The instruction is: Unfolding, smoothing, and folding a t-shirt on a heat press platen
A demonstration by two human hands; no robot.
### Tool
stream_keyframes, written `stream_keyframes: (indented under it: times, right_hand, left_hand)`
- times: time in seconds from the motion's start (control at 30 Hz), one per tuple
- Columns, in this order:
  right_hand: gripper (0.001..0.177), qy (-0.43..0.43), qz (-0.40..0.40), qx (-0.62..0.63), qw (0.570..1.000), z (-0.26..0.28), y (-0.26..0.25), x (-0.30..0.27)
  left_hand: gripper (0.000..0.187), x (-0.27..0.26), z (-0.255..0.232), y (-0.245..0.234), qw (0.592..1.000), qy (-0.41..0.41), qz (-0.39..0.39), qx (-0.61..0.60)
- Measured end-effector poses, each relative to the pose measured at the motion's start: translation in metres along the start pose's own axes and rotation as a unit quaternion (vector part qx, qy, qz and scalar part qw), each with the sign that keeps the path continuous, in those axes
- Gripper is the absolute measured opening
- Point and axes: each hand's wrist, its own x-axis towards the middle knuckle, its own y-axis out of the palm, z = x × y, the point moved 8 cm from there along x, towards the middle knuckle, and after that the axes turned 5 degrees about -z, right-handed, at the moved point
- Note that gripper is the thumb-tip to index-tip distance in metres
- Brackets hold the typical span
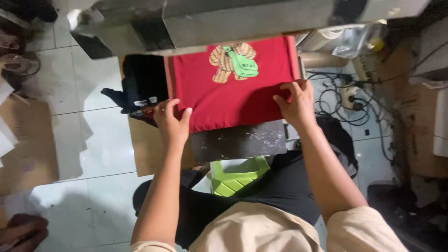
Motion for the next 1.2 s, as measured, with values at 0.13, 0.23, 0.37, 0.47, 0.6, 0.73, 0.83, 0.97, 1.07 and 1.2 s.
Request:
stream_keyframes:
  times: [0.13,0.23,0.37,0.47,0.6,0.73,0.83,0.97,1.07,1.2]
  right_hand:
    - [0.042,0.036,-0.048,0.058,0.996,0.005,-0.031,-0.018]
    - [0.054,0.115,-0.036,0.095,0.988,-0.034,-0.018,-0.026]
    - [0.063,0.251,0.061,0.166,0.952,-0.042,-0.003,-0.022]
    - [0.063,0.255,0.093,0.152,0.95,-0.039,-0.003,-0.019]
    - [0.046,0.229,0.12,0.118,0.959,-0.051,0.012,-0.014]
    - [0.042,0.23,0.122,0.112,0.959,-0.062,0.02,-0.017]
    - [0.041,0.225,0.122,0.114,0.96,-0.058,0.016,-0.016]
    - [0.041,0.238,0.11,0.132,0.956,-0.071,0.021,-0.025]
    - [0.042,0.239,0.115,0.11,0.958,-0.073,0.024,-0.022]
    - [0.055,0.229,0.15,0.018,0.962,-0.086,0.037,-0.015]
  left_hand:
    - [0.048,-0.007,0.004,0.001,0.998,-0.028,-0.027,-0.053]
    - [0.046,-0.012,0.023,0.011,0.998,-0.028,-0.044,-0.042]
    - [0.047,-0.01,0.027,0.003,0.993,-0.09,-0.043,-0.062]
    - [0.059,-0.018,0.044,0.008,0.977,-0.205,0.011,-0.057]
    - [0.072,-0.019,0.059,0.021,0.957,-0.274,0.097,-0.002]
    - [0.076,-0.017,0.05,0.021,0.957,-0.256,0.134,0.013]
    - [0.076,-0.018,0.04,0.016,0.958,-0.252,0.137,0.01]
    - [0.07,-0.025,0.036,0.013,0.96,-0.241,0.143,0.014]
    - [0.072,-0.015,0.057,0.026,0.962,-0.232,0.141,0.023]
    - [0.078,-0.013,0.062,0.027,0.957,-0.24,0.154,0.061]
